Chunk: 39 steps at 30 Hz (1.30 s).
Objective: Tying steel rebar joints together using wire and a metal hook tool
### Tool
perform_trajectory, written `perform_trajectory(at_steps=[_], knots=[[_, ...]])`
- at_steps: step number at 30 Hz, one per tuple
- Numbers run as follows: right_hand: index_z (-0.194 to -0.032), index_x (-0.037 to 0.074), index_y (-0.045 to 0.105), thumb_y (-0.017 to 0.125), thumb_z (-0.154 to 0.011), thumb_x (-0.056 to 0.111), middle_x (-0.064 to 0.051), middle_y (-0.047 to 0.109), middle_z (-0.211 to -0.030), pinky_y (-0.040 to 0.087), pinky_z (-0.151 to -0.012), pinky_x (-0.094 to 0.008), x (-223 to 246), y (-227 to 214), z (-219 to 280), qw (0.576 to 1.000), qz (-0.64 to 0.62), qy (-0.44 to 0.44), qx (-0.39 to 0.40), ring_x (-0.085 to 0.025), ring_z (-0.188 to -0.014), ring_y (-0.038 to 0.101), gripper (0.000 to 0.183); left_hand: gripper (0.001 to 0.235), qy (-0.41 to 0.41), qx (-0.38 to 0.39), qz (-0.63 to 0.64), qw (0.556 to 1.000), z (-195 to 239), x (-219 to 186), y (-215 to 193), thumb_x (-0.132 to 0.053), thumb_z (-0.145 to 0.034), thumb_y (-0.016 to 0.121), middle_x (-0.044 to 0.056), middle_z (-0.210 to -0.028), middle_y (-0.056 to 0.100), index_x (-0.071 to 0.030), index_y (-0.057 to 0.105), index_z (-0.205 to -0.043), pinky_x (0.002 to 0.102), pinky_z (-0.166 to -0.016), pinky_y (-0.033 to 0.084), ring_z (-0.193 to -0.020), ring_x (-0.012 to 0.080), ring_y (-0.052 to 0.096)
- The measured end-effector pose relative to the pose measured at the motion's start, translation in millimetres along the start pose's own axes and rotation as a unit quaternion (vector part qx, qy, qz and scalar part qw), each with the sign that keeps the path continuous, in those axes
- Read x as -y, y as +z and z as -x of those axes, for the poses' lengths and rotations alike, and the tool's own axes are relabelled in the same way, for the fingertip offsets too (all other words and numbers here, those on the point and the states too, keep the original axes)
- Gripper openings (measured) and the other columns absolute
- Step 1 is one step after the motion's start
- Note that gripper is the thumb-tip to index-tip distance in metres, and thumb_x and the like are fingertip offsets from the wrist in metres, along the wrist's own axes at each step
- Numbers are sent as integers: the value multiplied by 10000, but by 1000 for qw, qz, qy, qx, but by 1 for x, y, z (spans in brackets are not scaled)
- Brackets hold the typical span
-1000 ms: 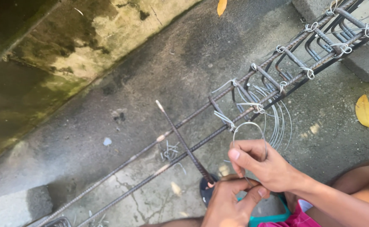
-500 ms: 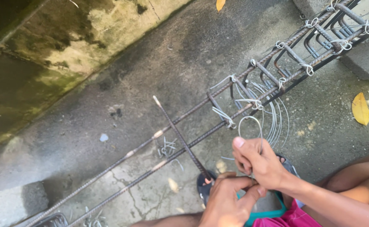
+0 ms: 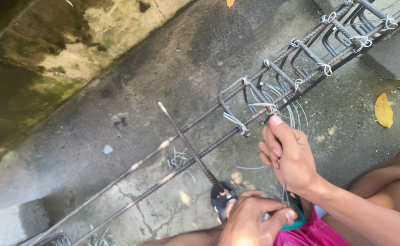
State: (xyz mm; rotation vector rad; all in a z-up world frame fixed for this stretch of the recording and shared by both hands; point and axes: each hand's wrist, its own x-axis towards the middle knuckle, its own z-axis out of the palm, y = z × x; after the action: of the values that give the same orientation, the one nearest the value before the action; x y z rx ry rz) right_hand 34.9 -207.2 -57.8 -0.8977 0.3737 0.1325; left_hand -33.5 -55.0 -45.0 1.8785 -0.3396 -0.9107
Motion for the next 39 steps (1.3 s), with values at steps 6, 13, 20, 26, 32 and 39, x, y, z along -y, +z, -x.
perform_trajectory(at_steps=[6, 13, 20, 26, 32, 39], knots=[[-550, 122, 432, 473, -1077, 296, 1, 368, -525, 247, -406, -263, -4, -6, -2, 1000, -4, -1, 3, -84, -448, 292, 557, 218, -65, 21, -38, 997, 1, -4, 0, -415, -927, 656, -39, -965, 783, -260, 788, -1006, 374, -1045, 478, -1189, 257, 637], [-667, 126, 472, 436, -1068, 497, -19, 483, -559, 305, -341, -261, 11, -9, -14, 990, 122, 33, 70, -109, -422, 452, 547, 174, 40, -22, 93, 995, 1, 3, -6, -263, -993, 637, -9, -882, 745, -151, 743, -914, 306, -867, 522, -898, 193, 630], [-665, 114, 482, 396, -1080, 477, -24, 495, -571, 369, -422, -266, 2, -8, -6, 975, 209, -1, 68, -113, -458, 459, 558, 242, 64, -126, 130, 981, -3, -14, -9, -225, -970, 639, 77, -937, 749, -17, 721, -1064, 295, -757, 565, -804, 162, 679], [-686, 64, 564, 423, -1087, 436, -31, 521, -556, 342, -406, -250, 5, -9, -8, 962, 266, 13, 63, -98, -459, 415, 566, 210, 23, -140, 120, 982, -1, -17, -18, -177, -930, 661, 55, -892, 795, -49, 777, -1049, 255, -695, 577, -754, 146, 741], [-626, 40, 602, 426, -1080, 414, -14, 475, -489, 358, -401, -275, 7, -9, -8, 938, 339, 26, 63, -105, -430, 427, 614, 189, 38, -100, 88, 990, 5, -25, -29, -153, -941, 621, 44, -953, 811, -45, 768, -990, 299, -731, 594, -816, 190, 756], [-677, 96, 502, 320, -1091, 523, -40, 484, -605, 321, -403, -267, 0, -5, -6, 985, 162, 31, 44, -115, -455, 380, 622, 287, -32, -25, 291, 956, 3, -10, -14, -211, -1052, 557, 42, -881, 721, -4, 731, -1149, 232, -813, 545, -843, 102, 655]])
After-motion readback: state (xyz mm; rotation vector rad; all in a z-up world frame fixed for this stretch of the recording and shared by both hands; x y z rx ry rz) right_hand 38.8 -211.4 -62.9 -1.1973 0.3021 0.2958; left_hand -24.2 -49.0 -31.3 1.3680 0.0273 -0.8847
